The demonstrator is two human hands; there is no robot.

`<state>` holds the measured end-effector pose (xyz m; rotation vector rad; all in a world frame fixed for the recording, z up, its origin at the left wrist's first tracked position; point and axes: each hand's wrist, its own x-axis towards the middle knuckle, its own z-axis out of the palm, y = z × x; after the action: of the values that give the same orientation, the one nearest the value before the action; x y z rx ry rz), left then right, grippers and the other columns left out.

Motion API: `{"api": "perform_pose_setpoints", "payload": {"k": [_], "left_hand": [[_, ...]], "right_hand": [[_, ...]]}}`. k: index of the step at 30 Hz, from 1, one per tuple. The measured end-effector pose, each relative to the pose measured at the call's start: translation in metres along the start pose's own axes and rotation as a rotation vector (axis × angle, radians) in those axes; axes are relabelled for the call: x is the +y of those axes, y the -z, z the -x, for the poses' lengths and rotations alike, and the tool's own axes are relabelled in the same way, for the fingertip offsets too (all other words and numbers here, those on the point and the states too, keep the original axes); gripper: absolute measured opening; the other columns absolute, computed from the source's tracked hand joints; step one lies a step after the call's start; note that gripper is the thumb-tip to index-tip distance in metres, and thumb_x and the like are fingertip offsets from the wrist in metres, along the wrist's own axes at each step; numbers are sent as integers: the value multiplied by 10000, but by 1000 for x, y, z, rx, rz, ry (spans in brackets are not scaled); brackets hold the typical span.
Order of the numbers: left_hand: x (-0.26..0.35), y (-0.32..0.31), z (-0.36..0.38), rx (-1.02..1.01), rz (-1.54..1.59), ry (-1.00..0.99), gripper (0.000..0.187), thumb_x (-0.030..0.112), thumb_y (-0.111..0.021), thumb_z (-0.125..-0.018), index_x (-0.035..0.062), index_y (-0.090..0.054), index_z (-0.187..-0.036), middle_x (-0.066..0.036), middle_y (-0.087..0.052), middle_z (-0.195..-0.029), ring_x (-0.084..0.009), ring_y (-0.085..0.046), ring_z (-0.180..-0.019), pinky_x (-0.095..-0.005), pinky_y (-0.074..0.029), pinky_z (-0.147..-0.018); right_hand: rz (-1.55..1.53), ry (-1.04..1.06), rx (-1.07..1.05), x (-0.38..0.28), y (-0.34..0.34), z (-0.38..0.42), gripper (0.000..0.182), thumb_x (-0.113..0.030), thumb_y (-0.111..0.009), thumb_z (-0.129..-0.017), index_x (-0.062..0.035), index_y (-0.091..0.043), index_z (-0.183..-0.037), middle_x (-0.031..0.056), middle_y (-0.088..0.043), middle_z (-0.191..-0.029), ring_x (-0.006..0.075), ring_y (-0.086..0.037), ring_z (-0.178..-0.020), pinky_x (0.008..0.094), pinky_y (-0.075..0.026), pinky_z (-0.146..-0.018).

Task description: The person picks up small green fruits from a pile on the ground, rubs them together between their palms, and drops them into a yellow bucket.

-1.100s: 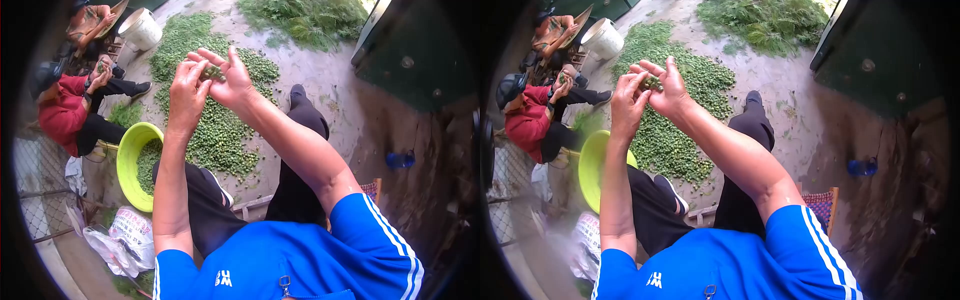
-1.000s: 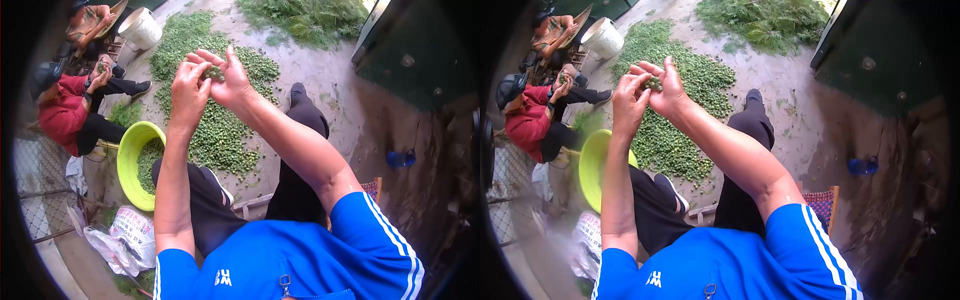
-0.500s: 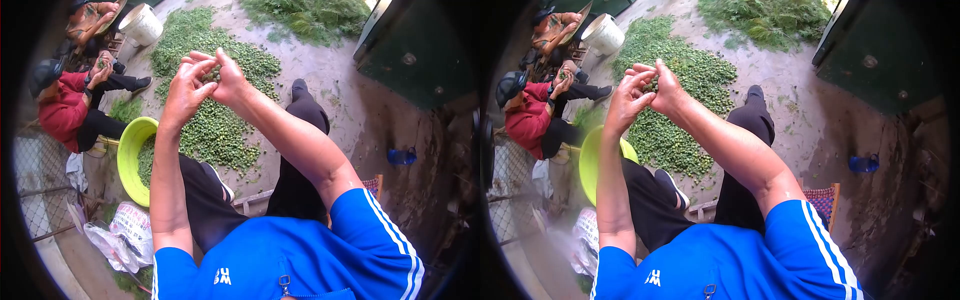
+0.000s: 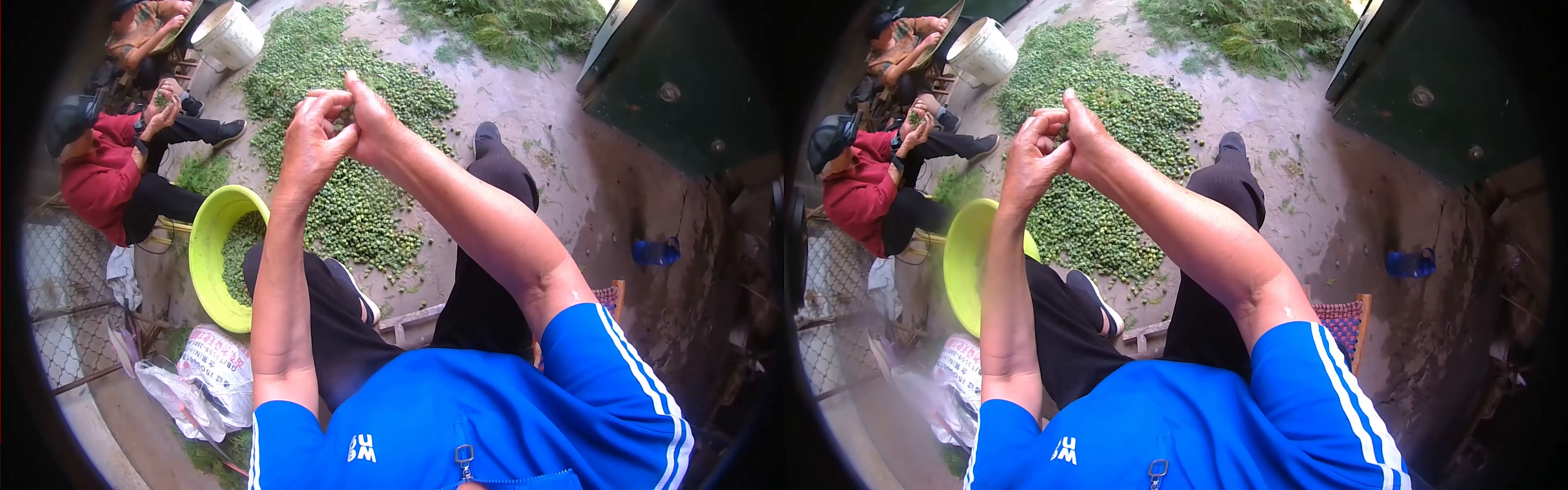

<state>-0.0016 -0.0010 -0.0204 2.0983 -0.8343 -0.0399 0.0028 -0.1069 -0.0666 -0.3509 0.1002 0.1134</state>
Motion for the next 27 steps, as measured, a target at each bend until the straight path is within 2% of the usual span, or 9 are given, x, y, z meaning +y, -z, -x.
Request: {"api": "perform_pose_setpoints", "payload": {"k": [7,9,13,15,19,22,24,26,27], "left_hand": [[0,-19,-1,174,7,-75,284,96,-676,-731,91,-633,-1012,-82,-579,-993,-186,-583,-840,-297,-490,-736],[-2,-23,-3,225,38,-187,240,82,-675,-735,90,-640,-973,-80,-583,-972,-194,-583,-863,-302,-490,-744],[-5,-25,-2,189,-48,-118,200,67,-680,-731,84,-647,-927,-81,-588,-945,-196,-591,-856,-302,-493,-743],[-9,-28,-1,188,-12,-105,183,23,-662,-776,60,-654,-955,13,-566,-921,-66,-506,-750,-229,-439,-669],[-11,-24,3,166,17,-141,168,36,-657,-804,43,-643,-971,14,-571,-932,-49,-516,-733,-194,-424,-624],[-24,-23,5,114,299,-41,169,56,-641,-844,17,-630,-1008,15,-578,-954,-33,-507,-700,-150,-384,-582],[-29,-19,7,77,549,189,194,62,-625,-868,-4,-616,-1050,-8,-574,-1019,-28,-516,-730,-133,-388,-613],[-31,-20,6,90,557,179,206,63,-635,-859,11,-619,-1058,-3,-597,-952,-19,-510,-695,-145,-394,-592],[-31,-20,5,125,307,-5,201,67,-638,-857,19,-620,-1051,2,-601,-906,-13,-503,-671,-150,-389,-567]], "right_hand": [[78,84,44,-6,-1,3,614,-460,-239,-989,60,-534,-1130,180,-581,-1011,266,-572,-939,418,-494,-845],[49,98,27,-6,3,1,619,-461,-230,-989,56,-540,-1125,184,-585,-1014,268,-573,-938,420,-494,-845],[58,120,21,-5,2,7,650,-480,-188,-985,53,-525,-1144,220,-579,-1083,299,-565,-991,432,-476,-897],[14,120,45,-5,0,11,661,-486,-175,-984,55,-517,-1148,232,-574,-1106,310,-560,-1013,438,-467,-917],[-48,135,82,-3,-3,12,681,-509,-165,-976,63,-475,-1180,237,-559,-1136,318,-545,-1050,452,-445,-950],[-64,117,84,-1,-6,12,690,-521,-167,-973,63,-455,-1200,235,-546,-1157,313,-535,-1059,454,-431,-957],[-61,114,84,0,-7,11,694,-526,-169,-971,62,-447,-1213,234,-540,-1167,309,-530,-1063,453,-424,-960],[1,138,75,2,-5,9,701,-528,-167,-971,64,-441,-1227,233,-537,-1171,304,-525,-1059,451,-411,-962],[1,137,77,2,-3,8,701,-528,-167,-971,64,-441,-1227,233,-537,-1171,304,-525,-1059,451,-411,-962]]}}
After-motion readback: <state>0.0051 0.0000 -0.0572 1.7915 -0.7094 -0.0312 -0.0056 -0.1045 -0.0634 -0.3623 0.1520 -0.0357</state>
